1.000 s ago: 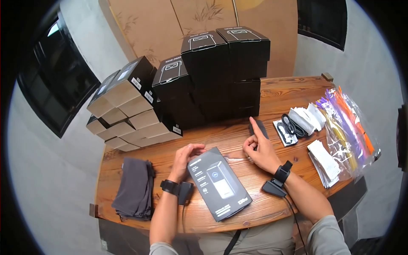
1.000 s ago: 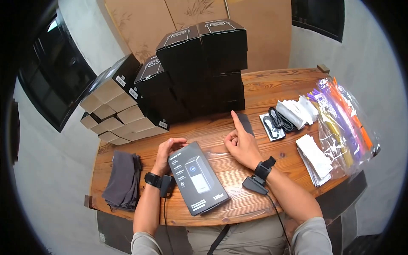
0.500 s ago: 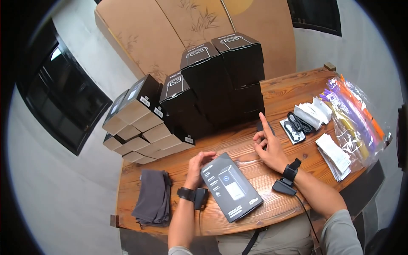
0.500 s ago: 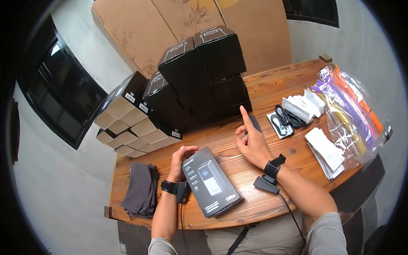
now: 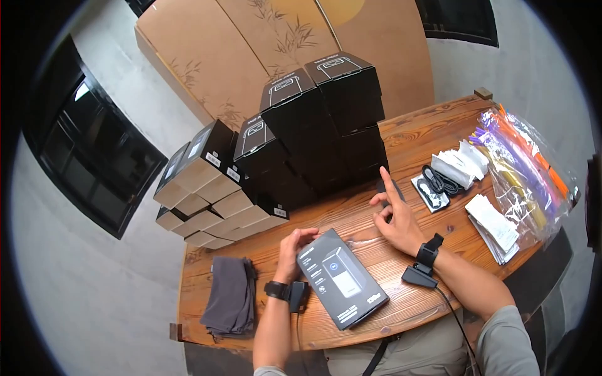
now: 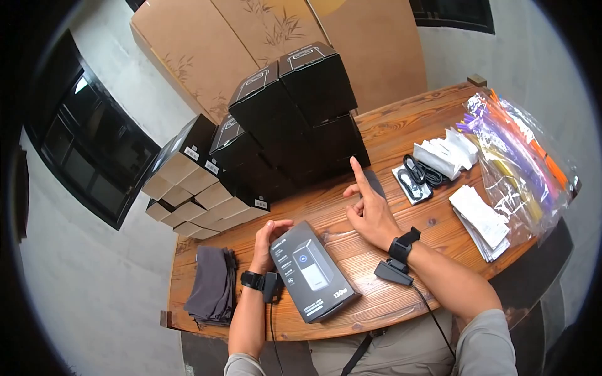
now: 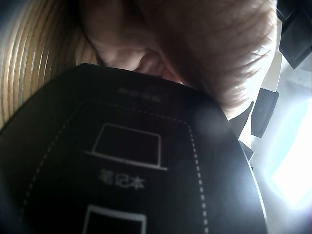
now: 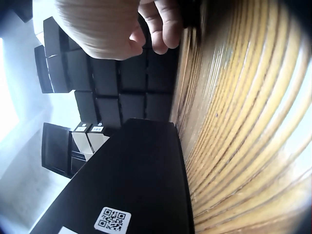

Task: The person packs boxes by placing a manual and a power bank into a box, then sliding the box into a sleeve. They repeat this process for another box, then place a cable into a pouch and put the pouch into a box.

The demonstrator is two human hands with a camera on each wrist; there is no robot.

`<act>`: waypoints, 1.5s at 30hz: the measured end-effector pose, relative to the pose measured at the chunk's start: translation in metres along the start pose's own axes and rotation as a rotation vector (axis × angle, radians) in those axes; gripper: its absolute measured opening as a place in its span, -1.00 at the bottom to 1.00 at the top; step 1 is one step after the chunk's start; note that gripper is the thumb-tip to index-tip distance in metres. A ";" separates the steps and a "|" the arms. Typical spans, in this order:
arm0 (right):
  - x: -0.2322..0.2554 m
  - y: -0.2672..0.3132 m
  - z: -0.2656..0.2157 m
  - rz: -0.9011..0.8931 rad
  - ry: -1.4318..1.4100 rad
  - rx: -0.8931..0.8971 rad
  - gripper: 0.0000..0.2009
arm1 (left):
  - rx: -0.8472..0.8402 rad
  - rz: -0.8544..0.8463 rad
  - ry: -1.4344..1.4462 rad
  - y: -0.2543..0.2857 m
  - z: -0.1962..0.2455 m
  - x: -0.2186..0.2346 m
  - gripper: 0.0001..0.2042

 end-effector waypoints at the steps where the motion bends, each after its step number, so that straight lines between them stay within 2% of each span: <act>1: 0.000 0.000 -0.001 0.012 -0.004 0.010 -0.09 | 0.000 -0.001 -0.003 0.000 0.000 0.001 -0.44; 7: 0.000 0.001 -0.010 0.026 -0.043 0.036 -0.10 | -0.045 -0.096 0.052 0.005 0.005 0.000 -0.47; 10: 0.001 0.001 -0.007 0.038 -0.047 0.061 -0.09 | -0.082 -0.157 -0.029 0.005 0.004 0.001 -0.40; 13: 0.003 0.002 -0.011 0.051 -0.042 0.077 -0.09 | -0.047 -0.165 -0.125 0.007 0.010 -0.007 -0.39; 16: 0.003 0.002 -0.013 0.060 -0.100 0.136 -0.09 | -0.031 -0.210 -0.090 0.009 0.013 -0.009 -0.53; 23: 0.002 0.007 -0.024 0.091 -0.119 0.266 -0.12 | -0.034 -0.209 -0.136 0.010 0.016 -0.010 -0.56; 26: -0.001 0.009 -0.031 0.016 -0.209 0.300 -0.21 | -0.029 -0.204 -0.132 0.010 0.017 -0.010 -0.57; 29: -0.006 0.006 -0.023 -0.348 -0.098 0.200 -0.28 | -0.029 -0.198 -0.126 0.010 0.015 -0.010 -0.57; 32: -0.024 0.011 -0.029 -0.642 -0.300 0.003 -0.28 | -0.027 -0.190 -0.117 0.009 0.013 -0.009 -0.57; 33: -0.029 0.012 -0.025 -0.691 -0.229 -0.004 -0.11 | -0.029 -0.186 -0.119 0.010 0.014 -0.009 -0.57; 36: -0.028 0.015 -0.025 -0.784 -0.128 0.100 0.10 | -0.021 -0.142 -0.136 0.008 0.016 -0.013 -0.47; 37: -0.026 0.013 -0.025 -0.896 -0.126 0.052 0.30 | -0.017 -0.122 -0.141 0.007 0.017 -0.013 -0.42; 40: -0.019 0.013 -0.040 -0.968 -0.096 0.124 0.37 | -0.046 -0.170 -0.126 0.008 0.018 -0.011 -0.54; 43: -0.020 0.016 -0.041 -1.042 -0.139 0.109 0.40 | -0.040 -0.161 -0.166 0.008 0.020 -0.012 -0.53; 45: -0.022 0.019 -0.038 -1.022 -0.004 0.213 0.37 | -0.024 -0.153 -0.166 0.009 0.020 -0.012 -0.52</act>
Point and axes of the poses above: each hand's wrist, its own y-axis away from the middle knuckle, its own x-axis out of the back of the hand, z = x × y, the point moved 3 cm from there along -y, towards the middle knuckle, and after that the axes turned 15 degrees about -z, right-handed, at the moved point
